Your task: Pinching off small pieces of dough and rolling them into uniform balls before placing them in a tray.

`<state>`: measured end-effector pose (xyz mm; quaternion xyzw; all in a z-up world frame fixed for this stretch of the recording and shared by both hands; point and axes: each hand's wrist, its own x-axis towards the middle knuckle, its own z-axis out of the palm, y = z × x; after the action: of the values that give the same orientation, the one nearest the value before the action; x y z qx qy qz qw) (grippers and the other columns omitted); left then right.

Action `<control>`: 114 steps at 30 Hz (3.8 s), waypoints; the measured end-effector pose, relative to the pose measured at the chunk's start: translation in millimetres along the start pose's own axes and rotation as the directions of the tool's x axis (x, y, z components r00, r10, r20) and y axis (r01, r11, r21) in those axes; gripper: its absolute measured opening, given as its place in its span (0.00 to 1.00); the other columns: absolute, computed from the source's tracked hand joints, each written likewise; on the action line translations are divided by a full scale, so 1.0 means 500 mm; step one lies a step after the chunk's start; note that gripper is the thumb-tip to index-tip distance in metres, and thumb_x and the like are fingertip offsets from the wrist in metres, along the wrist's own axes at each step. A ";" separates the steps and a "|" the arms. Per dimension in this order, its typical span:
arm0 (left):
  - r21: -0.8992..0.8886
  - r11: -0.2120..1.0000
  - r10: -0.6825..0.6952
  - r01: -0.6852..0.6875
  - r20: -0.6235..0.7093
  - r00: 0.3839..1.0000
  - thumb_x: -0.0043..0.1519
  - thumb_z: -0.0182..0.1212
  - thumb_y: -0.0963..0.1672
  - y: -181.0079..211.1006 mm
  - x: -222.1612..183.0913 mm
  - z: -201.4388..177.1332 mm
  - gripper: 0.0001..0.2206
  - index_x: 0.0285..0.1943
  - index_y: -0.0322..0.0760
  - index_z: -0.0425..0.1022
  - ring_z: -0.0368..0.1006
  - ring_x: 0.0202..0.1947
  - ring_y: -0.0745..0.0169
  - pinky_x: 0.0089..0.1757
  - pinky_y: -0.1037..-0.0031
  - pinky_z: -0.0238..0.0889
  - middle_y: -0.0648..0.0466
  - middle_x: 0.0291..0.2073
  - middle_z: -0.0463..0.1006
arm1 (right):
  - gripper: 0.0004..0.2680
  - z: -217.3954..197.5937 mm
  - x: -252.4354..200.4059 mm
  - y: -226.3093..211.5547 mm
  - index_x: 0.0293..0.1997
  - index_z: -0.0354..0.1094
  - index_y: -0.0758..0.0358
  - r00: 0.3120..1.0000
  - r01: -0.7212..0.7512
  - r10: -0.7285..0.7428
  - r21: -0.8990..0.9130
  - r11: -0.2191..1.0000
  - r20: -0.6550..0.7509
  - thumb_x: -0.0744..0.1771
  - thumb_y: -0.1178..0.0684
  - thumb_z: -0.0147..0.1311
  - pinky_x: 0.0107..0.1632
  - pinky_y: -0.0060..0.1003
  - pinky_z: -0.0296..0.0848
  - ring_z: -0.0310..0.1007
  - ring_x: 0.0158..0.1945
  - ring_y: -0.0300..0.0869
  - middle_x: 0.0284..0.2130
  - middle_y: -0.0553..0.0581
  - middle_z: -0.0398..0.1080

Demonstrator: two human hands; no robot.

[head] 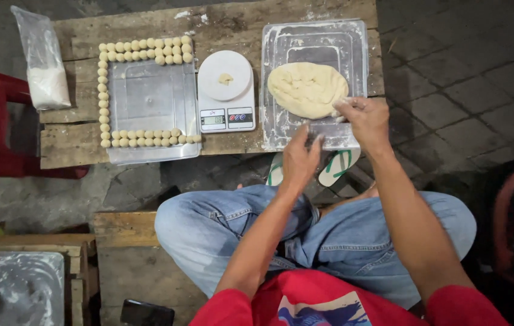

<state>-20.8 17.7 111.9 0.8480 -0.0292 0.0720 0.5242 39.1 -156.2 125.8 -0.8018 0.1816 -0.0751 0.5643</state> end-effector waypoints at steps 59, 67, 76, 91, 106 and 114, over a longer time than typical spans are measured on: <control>0.155 0.838 0.522 -0.523 0.050 0.851 0.57 0.66 0.43 0.048 0.281 -0.270 0.05 0.36 0.39 0.75 0.69 0.35 0.58 0.40 0.69 0.64 0.56 0.32 0.75 | 0.05 -0.016 -0.010 -0.055 0.49 0.77 0.81 0.770 0.635 -0.625 -0.268 0.725 0.133 0.69 0.68 0.64 0.37 0.40 0.66 0.67 0.33 0.49 0.37 0.66 0.70; 0.389 0.863 0.489 -0.323 -0.484 0.725 0.60 0.61 0.38 -0.291 0.519 -0.696 0.09 0.48 0.36 0.81 0.72 0.32 0.63 0.35 0.74 0.67 0.54 0.35 0.82 | 0.09 0.025 0.004 -0.054 0.47 0.75 0.81 0.849 0.524 -0.514 -0.327 0.787 0.124 0.66 0.68 0.70 0.39 0.37 0.66 0.65 0.33 0.45 0.38 0.64 0.70; 0.700 0.641 0.342 0.315 -0.628 0.699 0.55 0.71 0.36 -0.540 0.694 -1.000 0.17 0.51 0.38 0.73 0.67 0.48 0.50 0.49 0.60 0.71 0.51 0.49 0.67 | 0.08 0.083 0.020 -0.062 0.47 0.73 0.83 0.819 0.564 -0.543 -0.428 0.707 0.182 0.67 0.70 0.68 0.43 0.41 0.69 0.69 0.37 0.50 0.41 0.68 0.72; 0.581 0.691 0.208 0.430 -0.730 0.651 0.59 0.69 0.38 -0.652 0.684 -1.106 0.05 0.42 0.35 0.83 0.73 0.41 0.46 0.45 0.53 0.68 0.48 0.39 0.77 | 0.08 0.088 0.032 -0.028 0.47 0.77 0.78 0.880 0.466 -0.439 -0.504 0.727 0.180 0.65 0.66 0.69 0.37 0.37 0.69 0.70 0.34 0.47 0.43 0.66 0.75; 0.192 0.966 0.259 -0.173 -0.717 0.648 0.68 0.53 0.38 -0.491 0.474 -1.102 0.04 0.48 0.30 0.71 0.71 0.40 0.58 0.46 0.70 0.67 0.49 0.41 0.77 | 0.08 0.100 -0.008 -0.090 0.47 0.74 0.84 0.819 0.571 -0.538 -0.381 0.728 0.199 0.66 0.70 0.66 0.35 0.36 0.67 0.68 0.31 0.46 0.40 0.68 0.73; -0.112 0.961 0.149 -0.254 -0.563 0.813 0.74 0.53 0.40 -0.243 0.389 -1.028 0.02 0.52 0.37 0.70 0.67 0.32 0.73 0.37 0.80 0.64 0.57 0.34 0.72 | 0.06 0.066 -0.036 -0.139 0.44 0.74 0.82 0.758 0.645 -0.627 -0.342 0.683 0.179 0.66 0.70 0.65 0.40 0.39 0.68 0.70 0.38 0.51 0.41 0.67 0.73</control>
<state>139.8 536.5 260.2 0.7320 0.0260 0.3645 0.5750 47.4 -99.9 180.7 -0.9103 -0.1101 -0.2101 0.3392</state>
